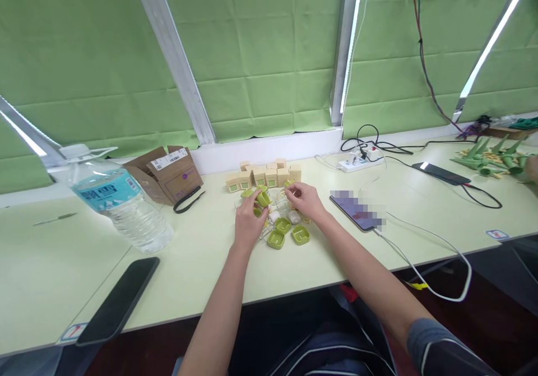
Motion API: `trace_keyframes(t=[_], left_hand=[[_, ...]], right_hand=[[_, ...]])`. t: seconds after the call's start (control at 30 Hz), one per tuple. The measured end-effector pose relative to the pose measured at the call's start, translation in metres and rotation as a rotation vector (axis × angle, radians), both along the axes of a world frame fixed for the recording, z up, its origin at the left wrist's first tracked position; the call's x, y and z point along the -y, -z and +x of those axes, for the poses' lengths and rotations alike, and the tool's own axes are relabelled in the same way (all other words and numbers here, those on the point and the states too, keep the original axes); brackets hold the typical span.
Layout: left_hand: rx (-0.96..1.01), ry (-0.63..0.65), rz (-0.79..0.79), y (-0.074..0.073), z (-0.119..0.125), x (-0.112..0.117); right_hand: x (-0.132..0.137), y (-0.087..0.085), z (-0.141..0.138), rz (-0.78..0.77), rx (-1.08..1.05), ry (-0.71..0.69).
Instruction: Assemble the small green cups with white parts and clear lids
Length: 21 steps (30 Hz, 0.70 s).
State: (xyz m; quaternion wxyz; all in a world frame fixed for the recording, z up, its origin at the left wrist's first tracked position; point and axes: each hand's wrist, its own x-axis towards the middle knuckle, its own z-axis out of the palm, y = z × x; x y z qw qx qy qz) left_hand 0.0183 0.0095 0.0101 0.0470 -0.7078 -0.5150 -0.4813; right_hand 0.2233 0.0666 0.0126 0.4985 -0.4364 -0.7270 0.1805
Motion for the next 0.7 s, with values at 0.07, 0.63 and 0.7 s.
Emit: trace_keyframes(t=[0.07,0.63,0.7], left_hand=[[0.002,0.003,-0.001,0.000,0.000,0.000],[-0.003,0.011,0.000,0.002,-0.001,-0.002],[-0.004,0.010,0.001,0.002,-0.001,-0.002]], right_hand=[[0.000,0.001,-0.002,-0.015,0.039,0.000],[-0.003,0.007,-0.019,-0.064,0.265,-0.005],[-0.003,0.006,-0.019,-0.063,0.258,-0.012]])
